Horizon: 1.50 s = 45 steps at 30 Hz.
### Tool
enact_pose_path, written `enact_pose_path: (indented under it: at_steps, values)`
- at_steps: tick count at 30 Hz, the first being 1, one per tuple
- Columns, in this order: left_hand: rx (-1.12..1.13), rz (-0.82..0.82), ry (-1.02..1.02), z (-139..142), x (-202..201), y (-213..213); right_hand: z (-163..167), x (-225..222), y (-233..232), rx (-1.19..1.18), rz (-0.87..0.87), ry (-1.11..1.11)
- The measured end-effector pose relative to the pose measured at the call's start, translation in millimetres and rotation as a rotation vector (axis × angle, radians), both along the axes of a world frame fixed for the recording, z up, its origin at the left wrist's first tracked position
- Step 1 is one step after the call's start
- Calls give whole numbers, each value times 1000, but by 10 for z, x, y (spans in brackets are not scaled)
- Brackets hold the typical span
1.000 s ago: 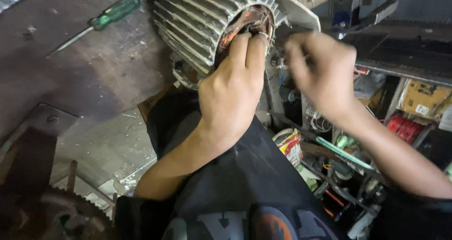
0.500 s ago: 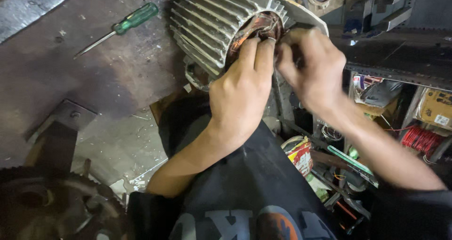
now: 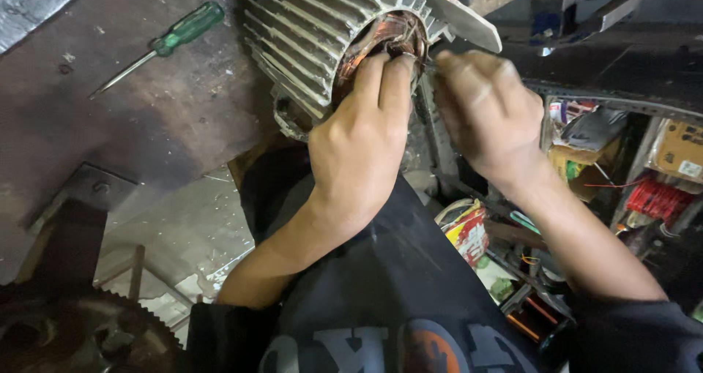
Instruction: The person works on a disassembled electric motor stator, using pliers and a screwdriver to strip, cut, and arrange copper windings. The person repeatedly adjusts the wires and uses tools to manipulate the internal components of the stator.
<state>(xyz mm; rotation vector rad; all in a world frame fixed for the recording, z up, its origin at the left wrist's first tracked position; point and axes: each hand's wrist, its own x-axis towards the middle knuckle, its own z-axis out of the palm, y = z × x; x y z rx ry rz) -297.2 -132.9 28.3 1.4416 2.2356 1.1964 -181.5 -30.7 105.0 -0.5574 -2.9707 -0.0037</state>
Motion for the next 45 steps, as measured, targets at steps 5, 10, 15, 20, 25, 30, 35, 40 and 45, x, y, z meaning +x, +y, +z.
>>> enact_pose_path:
  at_steps: [5,10,15,20,25,30,35,40,45]
  values:
    - [-7,-2,17,-14,58,14,-3,128,214,83,175,-141]
    - [-1,0,-11,10,78,38,-153,206,194,-53,-46,-140]
    - [-14,28,28,21,66,38,-311,110,-27,-388,-427,119]
    - [-71,-1,94,137,164,109,-210,133,136,-1062,-891,254]
    - [-103,-72,223,378,295,449,114,561,325,-750,-656,205]
    - [-150,-131,301,558,395,740,218,1081,711,-486,-681,472]
    - [-102,-50,223,659,608,1115,-347,1393,1823,-252,-489,208]
    - [-189,-51,45,664,736,1524,-1012,1591,2552,-143,-177,-122]
    - [-240,-143,15,540,740,1676,-1211,1716,2921,-218,-171,-195]
